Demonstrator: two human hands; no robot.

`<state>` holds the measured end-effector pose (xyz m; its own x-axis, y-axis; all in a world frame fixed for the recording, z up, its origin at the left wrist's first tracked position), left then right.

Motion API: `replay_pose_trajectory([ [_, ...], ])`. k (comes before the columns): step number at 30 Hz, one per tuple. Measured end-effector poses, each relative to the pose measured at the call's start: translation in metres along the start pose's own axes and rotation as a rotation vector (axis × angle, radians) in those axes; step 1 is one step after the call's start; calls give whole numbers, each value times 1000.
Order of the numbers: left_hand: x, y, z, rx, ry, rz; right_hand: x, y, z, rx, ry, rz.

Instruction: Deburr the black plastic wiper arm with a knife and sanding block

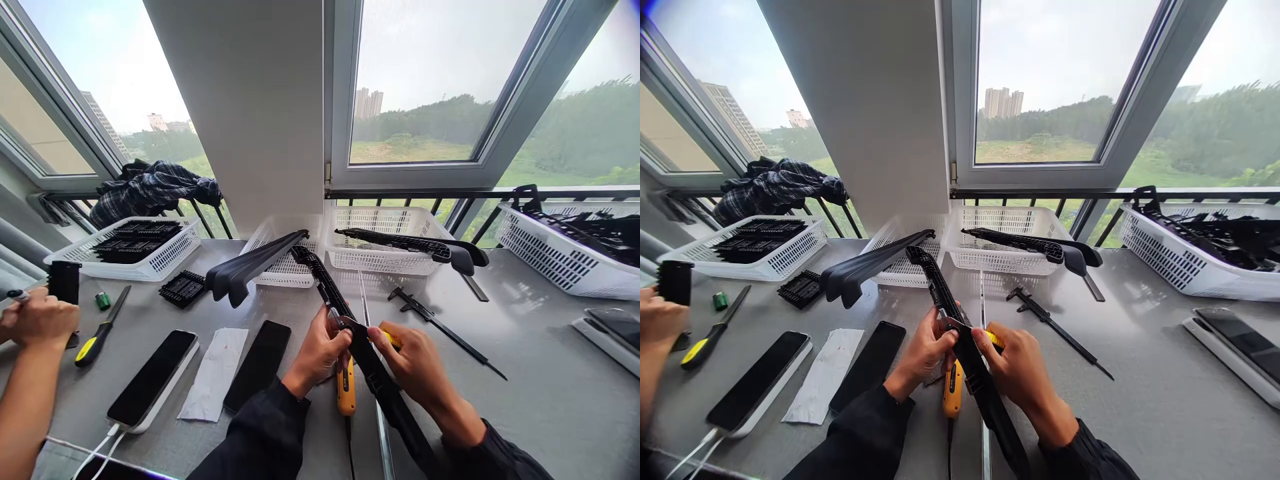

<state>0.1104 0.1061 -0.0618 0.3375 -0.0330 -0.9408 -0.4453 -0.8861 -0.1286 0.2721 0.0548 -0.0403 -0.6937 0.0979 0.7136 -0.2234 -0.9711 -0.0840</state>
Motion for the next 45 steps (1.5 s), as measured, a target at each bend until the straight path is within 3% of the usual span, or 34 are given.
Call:
replay_pose_trajectory([
  [11,-2,1,-1,18,-5,10,-10,-6,5,-102,84,-19],
  [17,-8,-1,4,-23,30,10,-6,-3,5,-90,87,17],
  [24,-16,-2,18,-155,1,2,-5,-2,3,-79,112,20],
  [39,-17,-1,12,-97,-82,-32,-7,-2,3,-82,134,41],
  [45,-13,-2,15,-135,-42,-30,-13,-5,7,-132,136,3],
])
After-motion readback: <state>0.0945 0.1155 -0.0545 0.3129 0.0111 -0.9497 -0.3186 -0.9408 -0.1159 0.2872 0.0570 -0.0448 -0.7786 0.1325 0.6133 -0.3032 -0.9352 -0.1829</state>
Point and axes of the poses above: each hand's wrist, its own y-axis away from the middle knuckle, its own z-axis out of the back of the hand, x = y × z, the point moved 6 cm from there along -y, towards the middle knuckle, and after that the axes turned 13 degrees about -z, right-handed, at the moved point
